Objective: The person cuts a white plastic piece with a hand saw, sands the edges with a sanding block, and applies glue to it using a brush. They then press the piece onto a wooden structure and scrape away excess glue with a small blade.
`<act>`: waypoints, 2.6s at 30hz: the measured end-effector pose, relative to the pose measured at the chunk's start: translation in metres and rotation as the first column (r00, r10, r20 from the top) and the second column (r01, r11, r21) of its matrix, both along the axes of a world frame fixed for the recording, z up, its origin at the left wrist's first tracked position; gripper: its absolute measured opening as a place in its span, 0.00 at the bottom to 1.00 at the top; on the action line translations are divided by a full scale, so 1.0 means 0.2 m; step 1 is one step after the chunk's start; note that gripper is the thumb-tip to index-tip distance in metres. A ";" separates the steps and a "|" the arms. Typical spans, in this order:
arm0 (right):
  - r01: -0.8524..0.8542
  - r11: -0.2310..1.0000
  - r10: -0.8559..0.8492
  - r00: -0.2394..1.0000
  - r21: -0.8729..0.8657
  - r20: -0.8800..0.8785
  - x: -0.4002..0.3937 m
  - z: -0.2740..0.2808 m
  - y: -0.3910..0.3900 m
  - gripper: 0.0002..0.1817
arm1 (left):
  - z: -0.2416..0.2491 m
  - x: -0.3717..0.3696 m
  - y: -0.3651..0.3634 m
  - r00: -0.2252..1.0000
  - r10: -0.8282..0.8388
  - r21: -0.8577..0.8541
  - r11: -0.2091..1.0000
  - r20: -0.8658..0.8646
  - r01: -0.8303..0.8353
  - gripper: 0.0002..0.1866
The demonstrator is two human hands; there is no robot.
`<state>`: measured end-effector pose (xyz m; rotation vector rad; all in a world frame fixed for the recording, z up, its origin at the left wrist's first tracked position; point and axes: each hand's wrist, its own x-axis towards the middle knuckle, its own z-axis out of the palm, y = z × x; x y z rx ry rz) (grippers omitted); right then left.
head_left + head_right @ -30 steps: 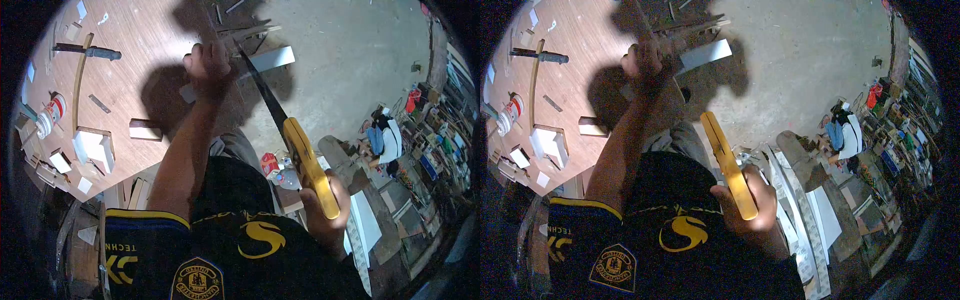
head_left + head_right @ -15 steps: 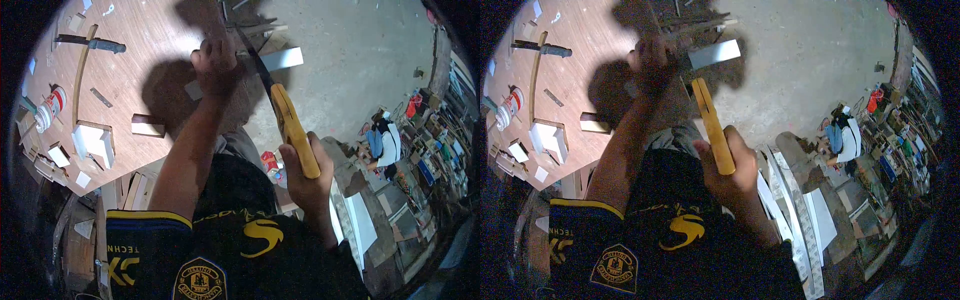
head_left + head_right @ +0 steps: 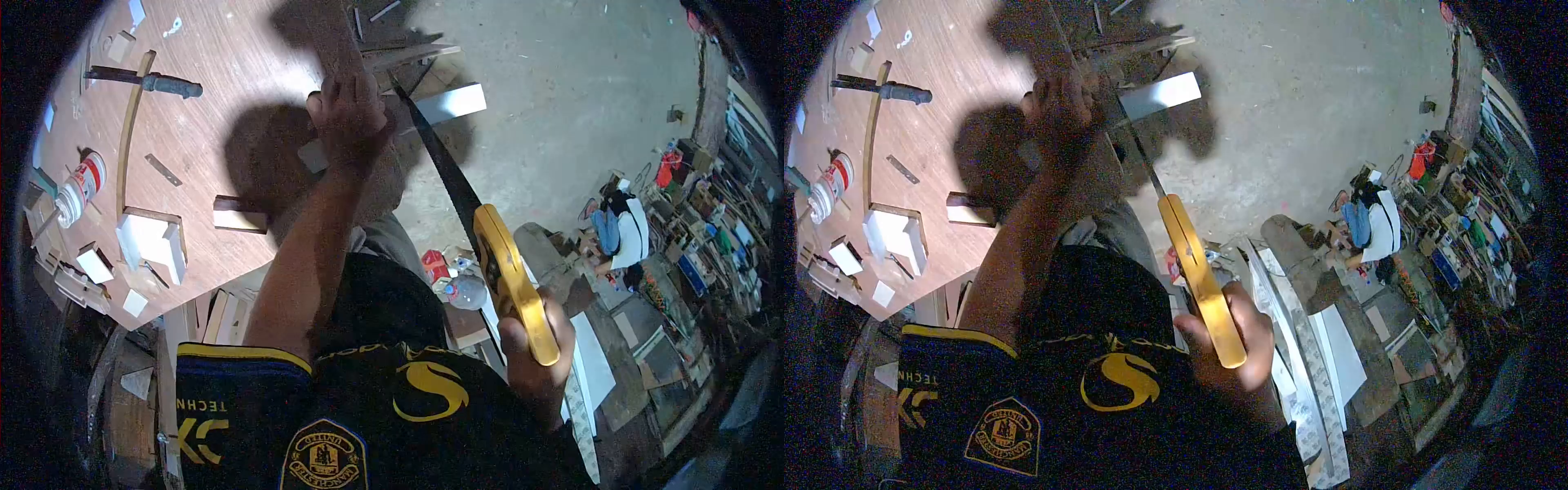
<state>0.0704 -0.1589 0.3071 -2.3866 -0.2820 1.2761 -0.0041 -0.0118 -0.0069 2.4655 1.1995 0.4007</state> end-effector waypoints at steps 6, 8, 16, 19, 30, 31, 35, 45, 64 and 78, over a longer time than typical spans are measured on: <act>0.005 1.000 -0.005 1.000 0.019 -0.012 0.00 -0.06 0.08 0.14 | 0.05 0.02 0.00 0.997 0.005 -0.072 0.997 0.082 0.001 0.18; 0.105 0.988 -0.102 0.994 0.116 -0.027 0.00 -0.03 0.03 0.14 | -0.02 0.01 0.01 0.996 0.012 -0.005 1.000 0.085 -0.012 0.21; 0.011 1.000 -0.012 0.999 0.025 0.053 -0.02 -0.01 0.00 0.12 | 0.05 0.01 0.00 1.000 -0.018 -0.031 0.999 -0.026 0.017 0.24; -0.108 0.989 0.093 0.986 0.104 0.136 -0.03 0.02 -0.06 0.13 | 0.08 0.00 0.01 0.998 -0.005 -0.087 0.996 -0.056 0.000 0.25; 0.125 0.979 -0.129 0.991 0.163 0.019 -0.02 -0.14 -0.03 0.11 | 0.10 0.02 0.01 0.999 0.005 -0.076 0.997 -0.038 -0.008 0.21; -0.066 0.982 0.038 0.987 0.178 0.156 -0.04 -0.23 0.03 0.09 | 0.06 0.03 0.01 0.999 0.002 -0.061 0.998 -0.037 -0.004 0.23; 0.074 0.979 -0.074 0.997 0.192 -0.006 -0.03 -0.24 0.08 0.06 | 0.06 0.01 0.00 0.999 0.022 -0.165 0.986 0.025 -0.017 0.23; -0.011 0.997 0.011 1.000 0.075 0.003 -0.01 -0.23 0.06 0.08 | -0.06 0.03 -0.01 1.000 -0.003 -0.006 1.000 0.011 0.003 0.23; -0.204 0.975 0.186 0.968 0.094 0.166 0.00 -0.30 0.02 0.10 | 0.07 0.02 0.03 0.997 0.017 -0.140 0.990 -0.077 -0.027 0.21; -0.106 0.969 0.084 0.991 0.222 0.108 0.04 -0.14 -0.02 0.15 | 0.07 0.03 0.03 1.000 0.004 -0.079 0.997 0.025 -0.002 0.19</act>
